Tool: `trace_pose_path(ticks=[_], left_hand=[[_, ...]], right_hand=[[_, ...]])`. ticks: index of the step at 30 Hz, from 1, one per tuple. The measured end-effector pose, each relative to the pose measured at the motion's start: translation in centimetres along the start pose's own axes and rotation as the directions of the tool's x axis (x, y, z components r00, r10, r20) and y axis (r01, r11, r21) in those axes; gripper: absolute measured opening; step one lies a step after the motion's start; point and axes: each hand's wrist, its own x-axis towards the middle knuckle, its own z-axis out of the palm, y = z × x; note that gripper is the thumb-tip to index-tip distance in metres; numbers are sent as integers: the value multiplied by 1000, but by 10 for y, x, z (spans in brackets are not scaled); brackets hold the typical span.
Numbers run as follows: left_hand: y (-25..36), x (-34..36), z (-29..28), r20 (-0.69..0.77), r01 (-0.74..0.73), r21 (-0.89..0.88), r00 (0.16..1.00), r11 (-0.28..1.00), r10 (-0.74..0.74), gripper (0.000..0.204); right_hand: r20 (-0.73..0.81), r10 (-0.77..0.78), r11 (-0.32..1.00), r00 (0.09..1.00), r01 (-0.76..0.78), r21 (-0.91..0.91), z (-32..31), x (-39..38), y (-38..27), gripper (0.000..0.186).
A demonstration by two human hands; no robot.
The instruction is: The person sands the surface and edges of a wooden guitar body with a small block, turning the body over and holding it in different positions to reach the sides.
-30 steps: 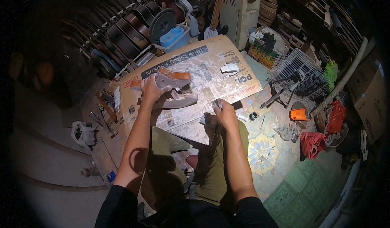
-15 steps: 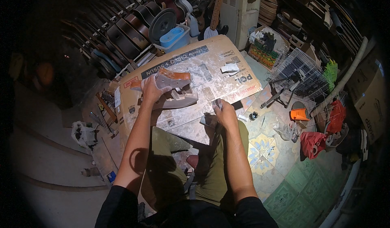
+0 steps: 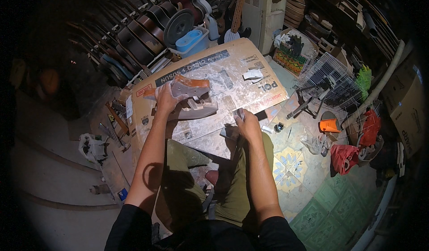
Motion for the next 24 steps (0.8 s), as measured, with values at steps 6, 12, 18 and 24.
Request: trace_pose_path(ticks=[6, 12, 18, 24], left_hand=[[-2, 1, 5, -21, -6, -22, 1000, 1000, 6, 68], [-18, 6, 19, -87, -44, -18, 995, 999, 42, 55], [-19, 8, 20, -86, -23, -53, 996, 998, 18, 59], [14, -1, -2, -38, 45, 15, 998, 999, -44, 77]], right_hand=[[-6, -3, 1000, 1000, 3, -15, 0, 1, 2, 32], [1, -3, 1000, 1000, 3, -6, -1, -1, -5, 31], [-8, -36, 999, 999, 36, -5, 0, 0, 1, 31], [-20, -32, 999, 999, 32, -11, 0, 1, 5, 31]])
